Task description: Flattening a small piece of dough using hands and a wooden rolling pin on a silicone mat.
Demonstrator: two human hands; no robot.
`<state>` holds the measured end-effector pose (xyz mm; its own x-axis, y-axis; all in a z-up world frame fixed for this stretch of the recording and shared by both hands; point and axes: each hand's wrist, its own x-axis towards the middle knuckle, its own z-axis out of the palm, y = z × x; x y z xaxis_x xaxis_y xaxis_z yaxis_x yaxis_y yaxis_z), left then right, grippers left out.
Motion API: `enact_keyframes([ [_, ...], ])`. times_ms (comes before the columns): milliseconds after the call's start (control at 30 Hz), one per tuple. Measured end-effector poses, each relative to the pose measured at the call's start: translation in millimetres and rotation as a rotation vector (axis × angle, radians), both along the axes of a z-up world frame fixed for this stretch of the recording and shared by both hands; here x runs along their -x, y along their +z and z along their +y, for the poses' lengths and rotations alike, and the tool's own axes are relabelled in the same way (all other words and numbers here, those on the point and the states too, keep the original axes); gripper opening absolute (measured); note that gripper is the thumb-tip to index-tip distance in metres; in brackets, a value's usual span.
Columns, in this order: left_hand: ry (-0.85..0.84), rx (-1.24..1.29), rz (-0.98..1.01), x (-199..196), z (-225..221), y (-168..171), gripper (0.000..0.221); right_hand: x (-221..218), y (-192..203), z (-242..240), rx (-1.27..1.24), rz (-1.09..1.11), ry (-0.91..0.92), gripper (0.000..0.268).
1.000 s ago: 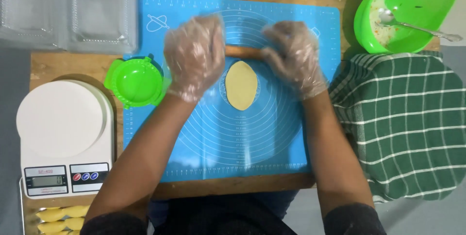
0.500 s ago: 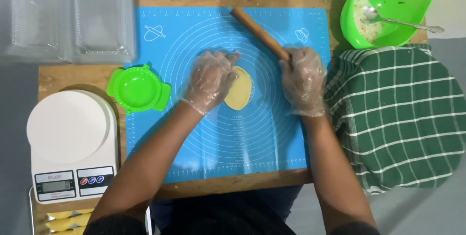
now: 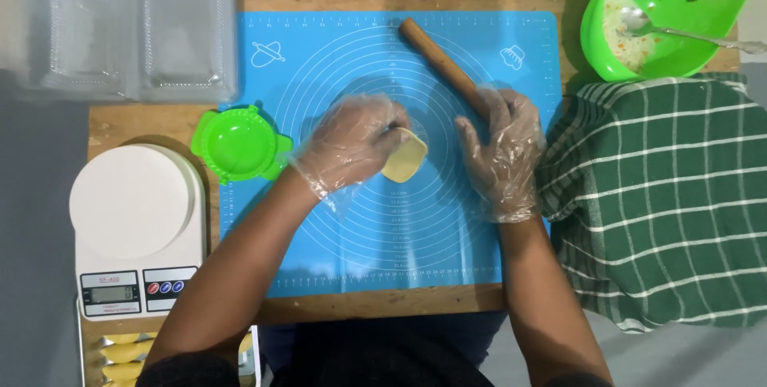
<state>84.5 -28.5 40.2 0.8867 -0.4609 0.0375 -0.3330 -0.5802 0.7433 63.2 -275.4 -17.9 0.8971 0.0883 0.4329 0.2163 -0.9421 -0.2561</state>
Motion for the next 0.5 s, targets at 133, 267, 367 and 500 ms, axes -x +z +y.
enact_keyframes([
  [133, -0.017, 0.077, 0.02, 7, 0, 26, 0.008, 8, 13, 4, -0.251, 0.022, 0.299, 0.073],
  [267, -0.034, 0.228, -0.117, 11, -2, 42, 0.004, 17, 10, 29, -0.526, 0.153, 0.446, 0.074],
  [367, -0.03, 0.379, -0.111, 10, 2, 29, 0.01, 7, -3, 28, -0.729, 0.084, 0.405, 0.017],
  [500, -0.036, 0.477, -0.074, 6, 14, 6, 0.012, 6, 2, 29, -0.653, -0.027, 0.41, 0.015],
])
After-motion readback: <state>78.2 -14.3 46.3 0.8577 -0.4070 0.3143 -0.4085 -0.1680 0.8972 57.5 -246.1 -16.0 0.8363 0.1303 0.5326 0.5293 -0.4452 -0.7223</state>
